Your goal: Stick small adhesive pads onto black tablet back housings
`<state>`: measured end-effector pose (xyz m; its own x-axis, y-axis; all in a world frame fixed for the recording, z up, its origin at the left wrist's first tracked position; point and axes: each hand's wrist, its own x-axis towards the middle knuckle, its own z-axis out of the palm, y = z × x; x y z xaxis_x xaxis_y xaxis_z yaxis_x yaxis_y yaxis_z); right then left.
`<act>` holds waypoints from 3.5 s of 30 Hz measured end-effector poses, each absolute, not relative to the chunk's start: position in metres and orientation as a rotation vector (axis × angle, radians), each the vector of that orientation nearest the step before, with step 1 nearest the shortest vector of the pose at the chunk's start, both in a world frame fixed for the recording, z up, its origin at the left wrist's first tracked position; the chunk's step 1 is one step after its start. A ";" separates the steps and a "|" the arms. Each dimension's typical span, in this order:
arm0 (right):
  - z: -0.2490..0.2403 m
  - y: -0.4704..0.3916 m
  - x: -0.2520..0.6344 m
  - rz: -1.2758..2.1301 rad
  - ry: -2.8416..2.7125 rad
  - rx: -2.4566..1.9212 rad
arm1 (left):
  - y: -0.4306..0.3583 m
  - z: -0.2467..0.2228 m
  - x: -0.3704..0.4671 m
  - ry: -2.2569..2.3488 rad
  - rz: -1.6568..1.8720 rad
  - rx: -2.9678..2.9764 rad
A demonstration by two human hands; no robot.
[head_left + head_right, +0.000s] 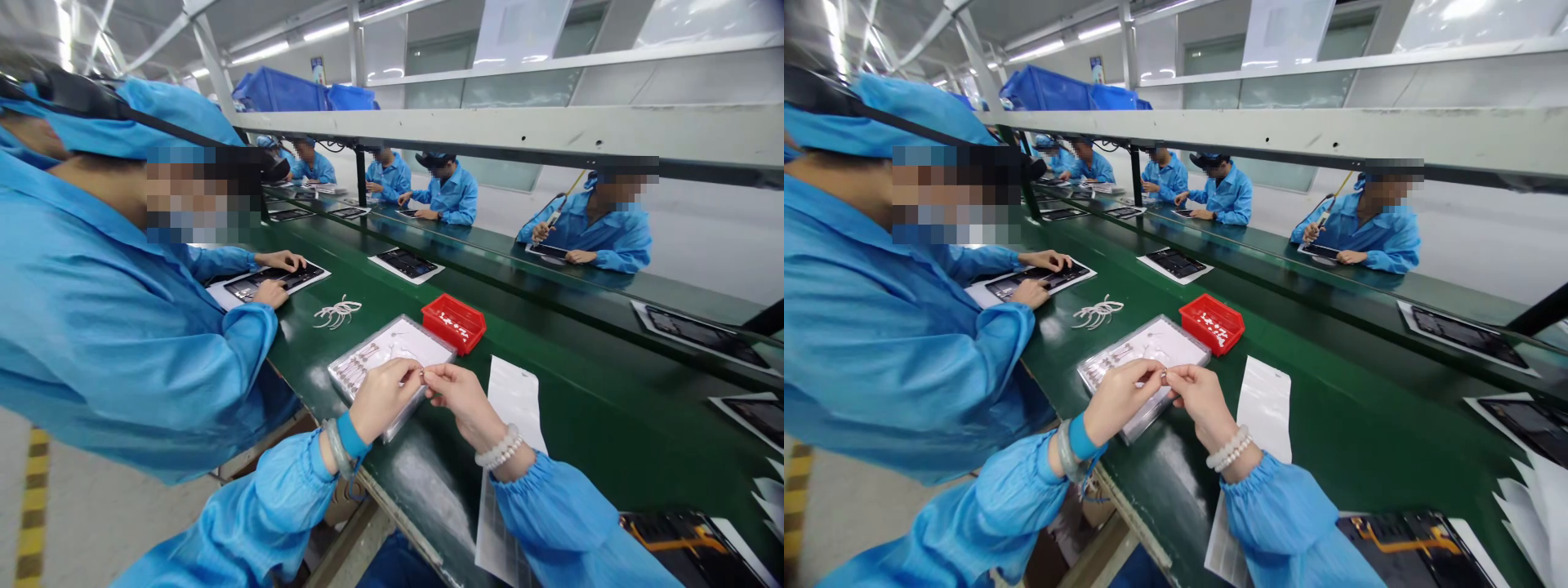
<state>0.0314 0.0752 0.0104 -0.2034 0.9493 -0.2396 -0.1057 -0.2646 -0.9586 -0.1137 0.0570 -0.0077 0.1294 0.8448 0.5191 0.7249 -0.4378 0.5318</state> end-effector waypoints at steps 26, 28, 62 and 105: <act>0.022 0.062 0.049 1.486 -1.158 -1.286 | 0.065 -0.001 -0.118 1.872 1.057 2.397; 0.026 0.059 0.060 1.518 -1.159 -1.311 | 0.061 0.003 -0.116 1.799 1.047 2.493; -0.020 -0.168 0.295 0.684 -1.673 -2.049 | -0.063 -0.060 0.059 0.258 0.804 2.876; 0.003 -0.090 0.382 -0.046 -2.024 -2.665 | -0.058 -0.064 0.053 0.178 0.830 2.925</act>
<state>0.3822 -0.0897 0.0026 0.2760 0.9558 -0.1018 0.9502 -0.2553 0.1788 0.0528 -0.0582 -0.0642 0.8449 0.1383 0.5167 0.0862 -0.9886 0.1237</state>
